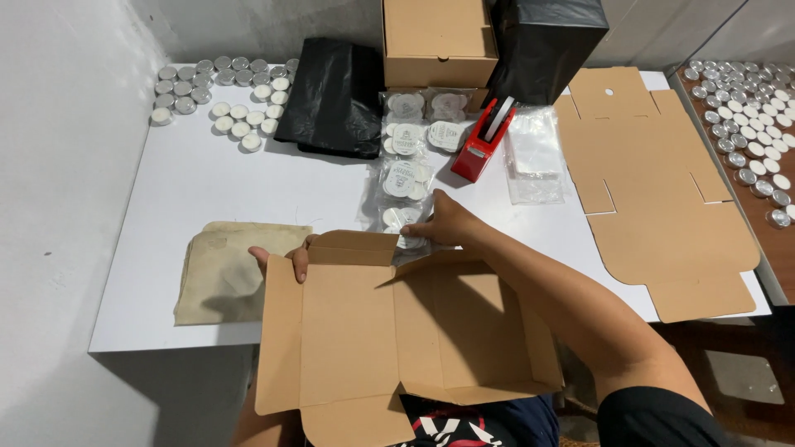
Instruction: Folding a cardboard box, filling it with small tea light candles, and placing the box into a black mailing bag.
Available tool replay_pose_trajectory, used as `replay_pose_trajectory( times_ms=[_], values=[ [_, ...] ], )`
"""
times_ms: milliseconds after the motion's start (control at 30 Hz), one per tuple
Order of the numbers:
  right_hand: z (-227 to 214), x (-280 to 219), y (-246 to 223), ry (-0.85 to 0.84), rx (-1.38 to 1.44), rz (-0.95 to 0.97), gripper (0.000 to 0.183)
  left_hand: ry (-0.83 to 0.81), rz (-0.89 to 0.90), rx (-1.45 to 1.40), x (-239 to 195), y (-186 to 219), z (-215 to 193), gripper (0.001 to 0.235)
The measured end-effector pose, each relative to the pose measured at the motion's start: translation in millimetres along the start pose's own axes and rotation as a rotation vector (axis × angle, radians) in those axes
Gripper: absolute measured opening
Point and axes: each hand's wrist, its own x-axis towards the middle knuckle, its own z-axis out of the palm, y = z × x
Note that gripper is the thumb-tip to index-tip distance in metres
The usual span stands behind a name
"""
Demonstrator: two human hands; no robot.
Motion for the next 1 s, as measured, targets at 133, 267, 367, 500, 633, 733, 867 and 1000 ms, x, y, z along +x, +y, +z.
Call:
replay_pose_trajectory(
  times_ms=[133,267,367,500,633,733,867,1000],
  values=[
    [-5.7,3.7,11.8,0.002,0.018,0.002,0.101,-0.079,-0.025,-0.006,5.1,-3.0,-7.4,0.082],
    [-12.7,28.1,54.4,0.051,-0.034,-0.006,0.078,-0.144,-0.043,-0.009,0.4,-4.5,-16.2,0.083],
    [-16.2,40.2,83.9,0.066,0.063,-0.003,0.056,-0.200,-0.059,-0.014,1.2,-7.1,-20.5,0.084],
    [-23.4,15.3,75.4,-0.022,0.529,-0.061,0.049,-0.277,-0.089,-0.019,3.9,-9.9,-23.9,0.086],
    [-34.3,0.8,78.6,-0.003,0.715,-0.077,0.046,-0.332,-0.116,-0.024,9.4,-8.3,0.5,0.087],
    [-47.4,-3.7,100.4,0.189,0.868,-0.229,0.047,-0.257,-0.132,-0.058,15.9,0.3,47.6,0.080],
    [-56.6,-62.8,92.3,0.082,0.750,-0.319,0.058,-0.242,-0.131,-0.055,14.7,-5.7,45.8,0.080],
    [-42.9,-114.2,59.5,-0.004,-0.116,-0.095,0.057,-0.238,-0.142,-0.055,18.3,-10.5,42.9,0.080]
  ],
)
